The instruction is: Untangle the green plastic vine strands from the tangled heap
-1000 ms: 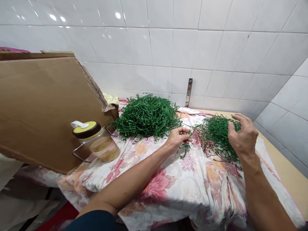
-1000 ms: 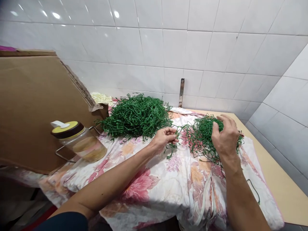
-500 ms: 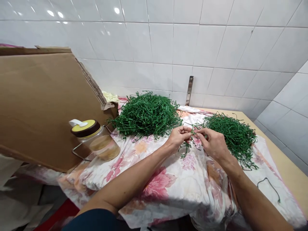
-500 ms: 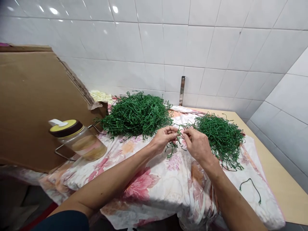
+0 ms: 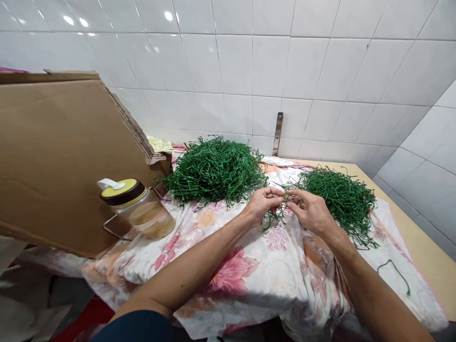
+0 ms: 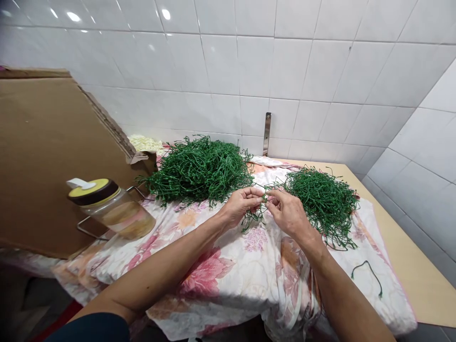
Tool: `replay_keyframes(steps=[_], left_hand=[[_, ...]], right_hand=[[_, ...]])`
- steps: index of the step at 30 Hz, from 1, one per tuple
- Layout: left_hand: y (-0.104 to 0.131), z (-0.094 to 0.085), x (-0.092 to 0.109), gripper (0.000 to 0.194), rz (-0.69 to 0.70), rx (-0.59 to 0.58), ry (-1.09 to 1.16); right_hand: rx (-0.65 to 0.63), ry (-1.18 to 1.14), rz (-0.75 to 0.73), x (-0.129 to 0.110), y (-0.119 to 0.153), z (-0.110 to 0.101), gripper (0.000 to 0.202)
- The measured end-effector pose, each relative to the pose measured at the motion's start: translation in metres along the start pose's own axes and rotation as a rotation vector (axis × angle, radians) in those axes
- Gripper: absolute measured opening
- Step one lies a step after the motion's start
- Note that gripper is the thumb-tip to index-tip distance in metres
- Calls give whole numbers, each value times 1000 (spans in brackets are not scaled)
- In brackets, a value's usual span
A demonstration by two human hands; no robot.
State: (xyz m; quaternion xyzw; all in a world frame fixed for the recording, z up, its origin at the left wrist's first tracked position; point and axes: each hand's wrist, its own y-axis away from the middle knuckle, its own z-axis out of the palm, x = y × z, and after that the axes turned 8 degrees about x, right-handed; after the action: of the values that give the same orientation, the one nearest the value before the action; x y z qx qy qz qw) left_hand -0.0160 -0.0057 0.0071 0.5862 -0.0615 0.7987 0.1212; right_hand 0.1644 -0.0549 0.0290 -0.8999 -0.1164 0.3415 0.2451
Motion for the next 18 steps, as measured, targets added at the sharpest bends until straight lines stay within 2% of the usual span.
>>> replay_keyframes(steps=[6,14,18], left_hand=[[3,2,2,45,27,-9,-75],[6,5,7,34,188,-51,-303],[2,3,2,28,220,-56,-398]], right_hand=[[-33,31,-52,3,1,-2,16],[-47,57,54,7,1,-1,13],[-83,138,-7,8,2,-2,15]])
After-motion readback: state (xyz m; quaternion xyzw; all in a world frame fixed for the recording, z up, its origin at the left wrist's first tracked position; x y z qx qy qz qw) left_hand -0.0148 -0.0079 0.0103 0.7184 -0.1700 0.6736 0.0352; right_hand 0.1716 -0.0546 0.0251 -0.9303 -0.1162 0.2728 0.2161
